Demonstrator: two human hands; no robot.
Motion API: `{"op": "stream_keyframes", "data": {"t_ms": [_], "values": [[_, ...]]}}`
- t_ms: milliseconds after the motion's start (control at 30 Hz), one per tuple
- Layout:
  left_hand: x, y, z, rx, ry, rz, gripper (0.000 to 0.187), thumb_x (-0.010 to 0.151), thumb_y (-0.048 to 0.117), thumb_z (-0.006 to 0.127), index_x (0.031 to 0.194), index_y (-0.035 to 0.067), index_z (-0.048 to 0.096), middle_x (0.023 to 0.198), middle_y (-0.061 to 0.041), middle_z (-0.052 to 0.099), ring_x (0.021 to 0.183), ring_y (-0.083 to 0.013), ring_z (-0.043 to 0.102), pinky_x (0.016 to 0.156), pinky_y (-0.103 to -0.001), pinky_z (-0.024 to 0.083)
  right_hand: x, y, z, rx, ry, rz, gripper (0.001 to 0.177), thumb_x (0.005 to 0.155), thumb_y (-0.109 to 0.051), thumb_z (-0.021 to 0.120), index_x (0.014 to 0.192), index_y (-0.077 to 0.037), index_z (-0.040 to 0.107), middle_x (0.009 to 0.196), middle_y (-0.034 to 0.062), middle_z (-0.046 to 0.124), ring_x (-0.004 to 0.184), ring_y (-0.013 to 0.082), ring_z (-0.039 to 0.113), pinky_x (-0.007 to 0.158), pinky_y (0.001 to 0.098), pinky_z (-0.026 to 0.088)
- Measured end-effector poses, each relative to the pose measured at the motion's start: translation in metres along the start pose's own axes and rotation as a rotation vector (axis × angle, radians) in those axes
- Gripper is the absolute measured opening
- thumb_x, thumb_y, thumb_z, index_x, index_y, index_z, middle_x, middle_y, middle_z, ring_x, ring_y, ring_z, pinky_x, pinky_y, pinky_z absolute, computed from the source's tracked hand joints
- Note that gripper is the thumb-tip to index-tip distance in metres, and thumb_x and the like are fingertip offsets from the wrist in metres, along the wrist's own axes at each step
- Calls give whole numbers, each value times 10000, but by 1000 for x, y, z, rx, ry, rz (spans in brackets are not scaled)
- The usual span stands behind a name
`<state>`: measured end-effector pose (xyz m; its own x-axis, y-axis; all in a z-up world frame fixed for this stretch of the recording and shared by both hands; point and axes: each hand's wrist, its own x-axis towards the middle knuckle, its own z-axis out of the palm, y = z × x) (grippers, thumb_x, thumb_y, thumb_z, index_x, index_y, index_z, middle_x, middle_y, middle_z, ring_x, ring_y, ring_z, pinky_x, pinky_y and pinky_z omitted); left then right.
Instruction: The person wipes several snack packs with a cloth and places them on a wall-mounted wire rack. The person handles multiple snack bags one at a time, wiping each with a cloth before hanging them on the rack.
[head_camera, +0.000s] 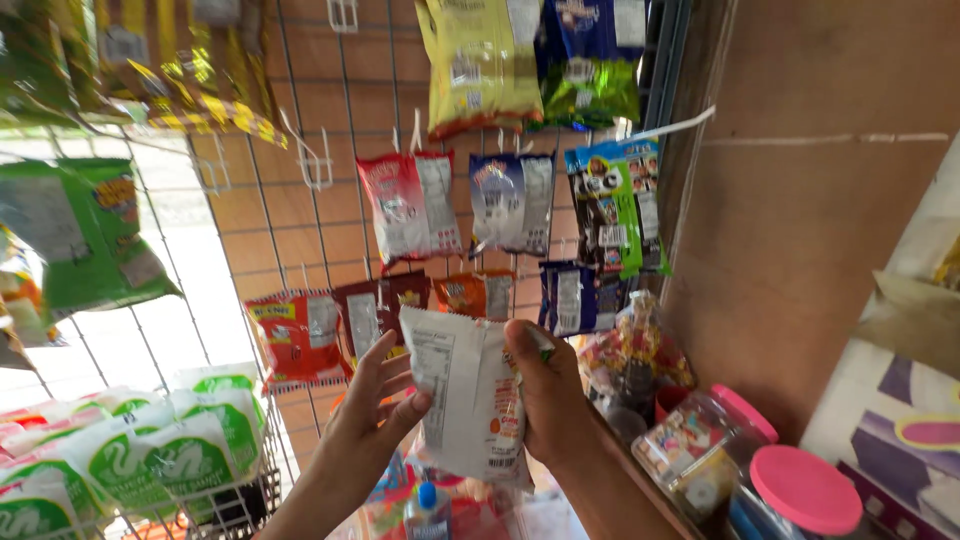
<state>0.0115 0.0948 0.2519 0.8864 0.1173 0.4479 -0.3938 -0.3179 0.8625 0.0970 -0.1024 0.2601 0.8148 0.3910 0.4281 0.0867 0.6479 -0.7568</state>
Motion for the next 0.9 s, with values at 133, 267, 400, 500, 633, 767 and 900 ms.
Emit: {"op": "stream_keyframes", "data": {"t_ms": [133,267,400,500,633,767,900], "values": [[18,43,-19,-179,49,95,723,870,127,730,1512,63,402,1179,-163,734,1105,-199,684,924,-351,563,15,-15,39,-83,-7,-17,432,914,-362,706,1083,36,707,882,87,741,754,156,707,651,330,592],[31,95,-40,-185,168,48,714,821,82,764,1469,62,464,1026,-129,790,929,-157,751,795,-320,608,39,-41,72,-118,-68,-63,406,896,-312,733,1096,41,711,906,94,744,808,158,712,701,313,597],[37,146,-63,-150,281,-1,780,818,85,785,1518,130,445,916,-159,798,787,-181,750,685,-335,597,63,-69,105,-312,-121,-159,347,881,-212,770,1154,0,740,874,95,699,816,126,645,723,284,548],[38,183,-80,-123,331,9,809,808,84,785,1535,172,442,890,-156,797,755,-180,743,660,-335,592,75,-92,133,-403,-37,-134,370,826,-155,765,1183,-62,730,850,98,697,768,162,659,685,313,567],[47,225,-103,51,404,97,801,819,126,793,1521,177,412,897,-144,806,727,-181,758,644,-327,594,84,-126,165,-545,-171,-387,402,839,-115,767,1227,-66,673,971,46,674,797,127,639,718,285,569],[74,251,-123,12,468,232,695,816,138,780,1398,100,403,949,-157,739,715,-203,742,600,-365,593,96,-158,193,-595,-204,-306,391,862,-115,720,1248,-104,657,883,143,717,805,167,698,706,321,574],[113,263,-143,289,586,336,426,847,166,810,1187,37,588,962,-165,721,765,-198,704,658,-348,568,127,-180,213,-592,-332,-328,352,887,-111,704,1235,-62,688,1002,124,761,899,174,715,771,332,593]]}}
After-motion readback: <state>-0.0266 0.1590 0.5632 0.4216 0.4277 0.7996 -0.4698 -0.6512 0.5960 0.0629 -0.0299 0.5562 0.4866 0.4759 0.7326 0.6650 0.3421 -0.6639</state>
